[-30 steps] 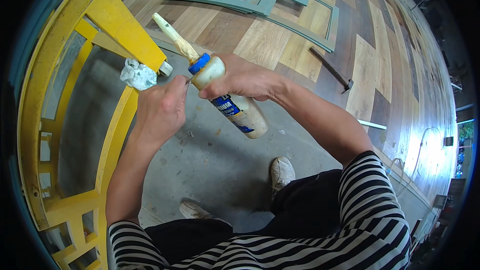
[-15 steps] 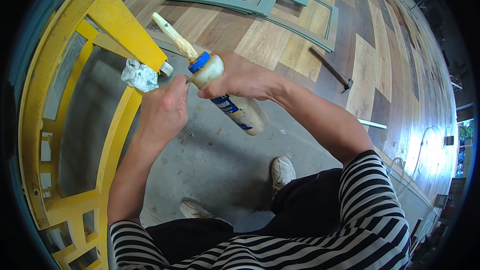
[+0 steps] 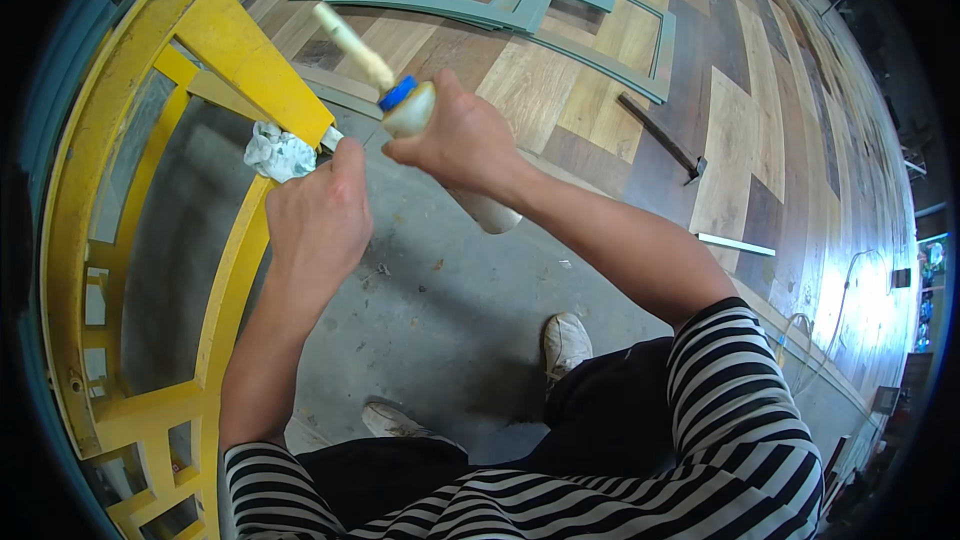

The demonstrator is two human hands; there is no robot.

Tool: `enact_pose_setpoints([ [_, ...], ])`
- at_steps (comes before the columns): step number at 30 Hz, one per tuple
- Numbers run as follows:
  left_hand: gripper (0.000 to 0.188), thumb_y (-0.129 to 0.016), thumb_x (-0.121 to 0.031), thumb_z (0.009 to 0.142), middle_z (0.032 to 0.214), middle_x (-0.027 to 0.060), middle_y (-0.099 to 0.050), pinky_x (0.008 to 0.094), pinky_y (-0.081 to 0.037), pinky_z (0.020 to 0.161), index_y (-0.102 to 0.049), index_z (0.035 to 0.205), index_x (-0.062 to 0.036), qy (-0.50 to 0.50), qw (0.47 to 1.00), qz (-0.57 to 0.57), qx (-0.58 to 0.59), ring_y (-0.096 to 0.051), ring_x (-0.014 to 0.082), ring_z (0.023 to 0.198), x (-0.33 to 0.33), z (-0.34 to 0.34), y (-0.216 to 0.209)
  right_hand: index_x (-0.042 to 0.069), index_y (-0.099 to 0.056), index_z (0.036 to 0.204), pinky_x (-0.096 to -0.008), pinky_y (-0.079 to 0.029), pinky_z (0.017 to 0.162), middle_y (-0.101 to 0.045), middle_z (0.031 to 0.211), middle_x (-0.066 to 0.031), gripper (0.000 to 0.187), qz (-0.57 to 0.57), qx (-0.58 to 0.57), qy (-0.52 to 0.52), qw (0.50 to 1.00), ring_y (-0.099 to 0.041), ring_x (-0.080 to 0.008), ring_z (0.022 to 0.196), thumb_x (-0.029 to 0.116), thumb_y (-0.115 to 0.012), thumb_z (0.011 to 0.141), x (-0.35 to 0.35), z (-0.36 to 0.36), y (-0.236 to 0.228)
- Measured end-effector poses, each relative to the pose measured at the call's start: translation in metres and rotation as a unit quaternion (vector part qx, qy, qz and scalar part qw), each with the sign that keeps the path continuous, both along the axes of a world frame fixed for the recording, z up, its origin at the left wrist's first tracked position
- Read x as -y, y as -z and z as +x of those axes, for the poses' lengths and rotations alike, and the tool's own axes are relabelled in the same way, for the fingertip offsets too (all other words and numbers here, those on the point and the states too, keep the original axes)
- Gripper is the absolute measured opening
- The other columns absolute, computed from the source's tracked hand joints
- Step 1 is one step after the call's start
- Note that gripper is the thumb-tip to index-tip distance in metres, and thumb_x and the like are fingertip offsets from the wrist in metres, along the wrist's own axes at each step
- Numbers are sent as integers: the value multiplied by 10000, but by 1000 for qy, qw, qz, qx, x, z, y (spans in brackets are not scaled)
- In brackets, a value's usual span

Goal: Cleaning the nozzle of a glue bottle and using a hammer to tap components on an assembly frame.

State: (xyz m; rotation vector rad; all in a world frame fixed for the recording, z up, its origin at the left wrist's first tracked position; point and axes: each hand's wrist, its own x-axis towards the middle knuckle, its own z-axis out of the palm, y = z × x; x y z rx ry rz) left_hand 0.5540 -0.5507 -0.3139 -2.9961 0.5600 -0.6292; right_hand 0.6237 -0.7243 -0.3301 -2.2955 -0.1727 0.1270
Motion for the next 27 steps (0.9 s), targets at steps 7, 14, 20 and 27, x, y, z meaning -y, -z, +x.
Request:
enact_pose_setpoints([
  [7,115,-633,-106,809,558,29,-578,320,-475,469,-520,825,-94,18,995,47,85,-627,197,466,6,7,1,-7,-542,1171,-403,-546,822,-697,987,-214,692,10,-12,-15,1000,-704,-314,927,405,-829,695,-1,-2,-3],
  [14,108,-632,-111,818,565,29,-599,318,-481,475,-524,810,-99,14,995,53,83,-645,188,482,6,7,5,-6,-551,1200,-397,-548,816,-701,988,-199,680,2,-10,-8,1000,-707,-296,929,380,-818,707,-2,-10,-5],
  [20,94,-617,-88,812,581,55,-627,339,-502,488,-524,803,-101,39,998,25,49,-669,222,504,-5,5,3,-19,-571,1145,-379,-546,789,-685,951,-179,604,34,-8,-49,998,-688,-264,879,307,-806,694,3,-16,-11],
  [27,97,-604,-73,815,602,61,-626,366,-499,484,-511,815,-99,71,996,-5,48,-661,250,512,-22,5,13,-9,-607,1084,-353,-533,775,-666,929,-124,516,94,-76,-82,989,-647,-213,842,273,-811,703,1,-22,-11],
])
